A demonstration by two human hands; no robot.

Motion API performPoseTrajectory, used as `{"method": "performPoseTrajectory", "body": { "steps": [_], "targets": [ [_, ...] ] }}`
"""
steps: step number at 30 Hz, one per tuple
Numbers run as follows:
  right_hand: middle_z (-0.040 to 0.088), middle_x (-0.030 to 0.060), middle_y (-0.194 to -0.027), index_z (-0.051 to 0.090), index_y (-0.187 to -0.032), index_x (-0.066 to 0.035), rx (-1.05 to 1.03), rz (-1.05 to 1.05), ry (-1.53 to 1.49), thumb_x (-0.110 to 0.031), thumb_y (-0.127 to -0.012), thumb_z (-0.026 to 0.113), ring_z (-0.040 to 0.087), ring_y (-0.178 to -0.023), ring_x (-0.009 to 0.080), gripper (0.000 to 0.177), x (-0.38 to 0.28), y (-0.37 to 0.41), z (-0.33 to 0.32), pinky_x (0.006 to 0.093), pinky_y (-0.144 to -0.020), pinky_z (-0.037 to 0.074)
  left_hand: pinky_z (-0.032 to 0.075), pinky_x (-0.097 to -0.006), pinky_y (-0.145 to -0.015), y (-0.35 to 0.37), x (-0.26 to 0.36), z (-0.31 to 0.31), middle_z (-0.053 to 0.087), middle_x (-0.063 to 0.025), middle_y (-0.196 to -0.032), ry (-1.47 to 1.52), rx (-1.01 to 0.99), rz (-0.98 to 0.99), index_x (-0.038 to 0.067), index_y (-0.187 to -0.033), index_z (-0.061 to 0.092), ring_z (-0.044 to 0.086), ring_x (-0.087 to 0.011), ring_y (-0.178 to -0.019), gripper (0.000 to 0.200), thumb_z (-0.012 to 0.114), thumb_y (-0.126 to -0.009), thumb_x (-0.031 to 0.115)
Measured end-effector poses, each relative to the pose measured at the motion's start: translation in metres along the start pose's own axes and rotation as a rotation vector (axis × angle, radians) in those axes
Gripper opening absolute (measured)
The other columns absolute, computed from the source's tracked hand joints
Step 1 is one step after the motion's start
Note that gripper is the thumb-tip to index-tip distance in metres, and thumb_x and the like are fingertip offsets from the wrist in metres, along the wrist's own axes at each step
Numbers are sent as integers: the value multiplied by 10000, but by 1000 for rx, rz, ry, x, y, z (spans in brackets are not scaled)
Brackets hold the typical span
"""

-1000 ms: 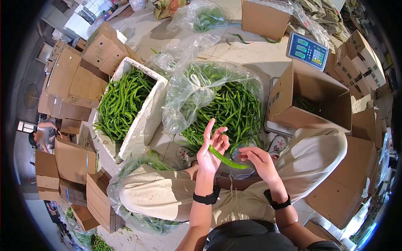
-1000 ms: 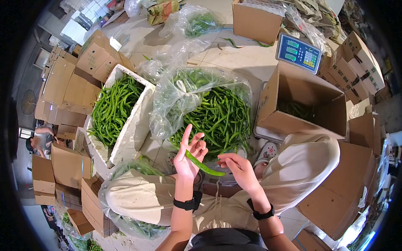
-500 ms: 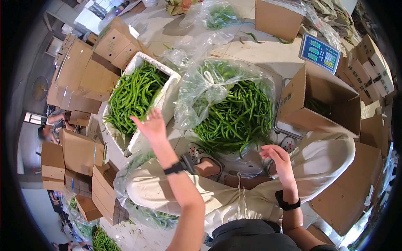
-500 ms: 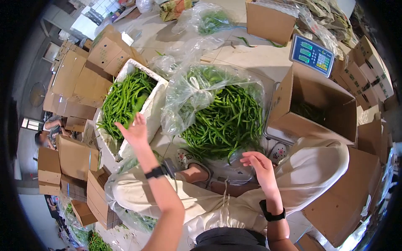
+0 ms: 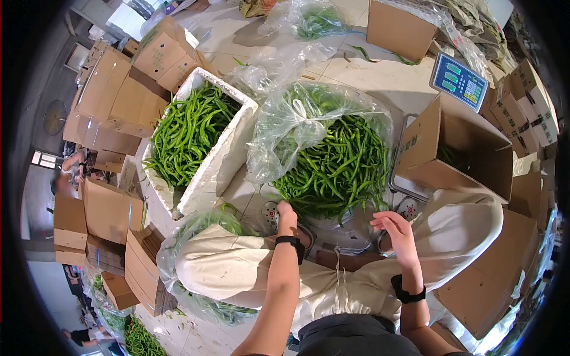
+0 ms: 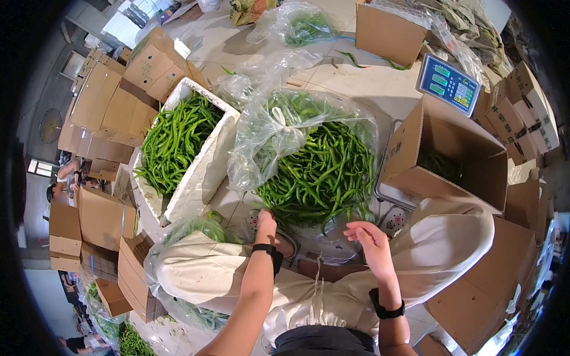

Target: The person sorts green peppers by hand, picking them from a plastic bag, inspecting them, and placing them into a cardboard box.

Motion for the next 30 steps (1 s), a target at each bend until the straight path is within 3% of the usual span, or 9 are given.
{"method": "performPoseTrajectory", "body": {
  "steps": [1,4,7,12,15,19,22,25,30],
  "targets": [
    [652,101,-920,596,-1059,48,7,2,-9,-62,-945,442,587,-842,139,221,1,-1,-3,257,-800,462,425,-382,-699,29,28,4,556,-109,-957,-207,54,113,46,-981,539,506,-274,-819,177,479,-828,111],
    [652,106,-920,596,-1056,55,26,3,8,-55,-943,438,594,-854,142,224,4,-3,-10,264,-798,466,447,-406,-899,71,65,11,541,-180,-1233,-424,114,150,18,-1248,485,529,-341,-1111,407,499,-845,75],
    [652,105,-919,597,-1055,54,43,22,-16,-56,-942,439,597,-858,142,223,16,-4,-14,266,-796,468,454,-430,-903,112,98,15,514,-200,-1264,-508,102,79,29,-1254,472,510,-373,-1147,427,535,-835,87],
    [653,102,-913,592,-1057,58,38,37,34,-78,-948,436,607,-833,149,234,24,-5,-12,266,-779,477,459,-473,-887,62,91,8,541,-241,-1145,-732,73,323,-17,-1075,571,554,-421,-1017,489,673,-745,329],
    [653,104,-909,593,-1052,57,50,51,44,-78,-947,437,605,-822,148,231,27,-7,-11,265,-776,471,447,-481,-892,77,100,6,542,-267,-1117,-830,119,355,-44,-1072,562,546,-429,-1024,528,681,-736,345],
    [653,96,-920,595,-1061,48,47,81,51,-60,-942,446,597,-850,143,219,22,-8,-9,256,-791,465,429,-480,-904,72,102,10,557,-283,-1077,-824,68,372,-76,-1088,541,524,-437,-1056,565,640,-792,395],
    [653,93,-919,598,-1060,45,33,61,43,-58,-941,447,596,-851,141,218,20,-9,-8,253,-791,463,423,-481,-910,83,113,9,555,-288,-1069,-864,195,342,-81,-1099,525,520,-452,-1045,527,576,-844,377],
    [653,89,-919,600,-1060,40,31,47,23,-61,-942,449,594,-850,138,217,22,-9,-10,251,-791,461,428,-474,-885,78,105,19,558,-288,-1066,-604,31,322,-84,-1136,475,529,-449,-1023,511,523,-882,357],
    [651,87,-922,602,-1059,38,45,57,25,-65,-944,449,592,-849,139,217,27,-4,-14,250,-790,462,425,-474,-863,71,89,23,561,-309,-1064,-577,11,300,-90,-1150,421,538,-442,-1021,514,462,-909,361]
  ]
}}
Point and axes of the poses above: each hand's wrist, its own y-axis away from the middle knuckle, its own z-axis out of the palm, x = y × z, the point moved 9 cm from there along -y, towards the middle knuckle
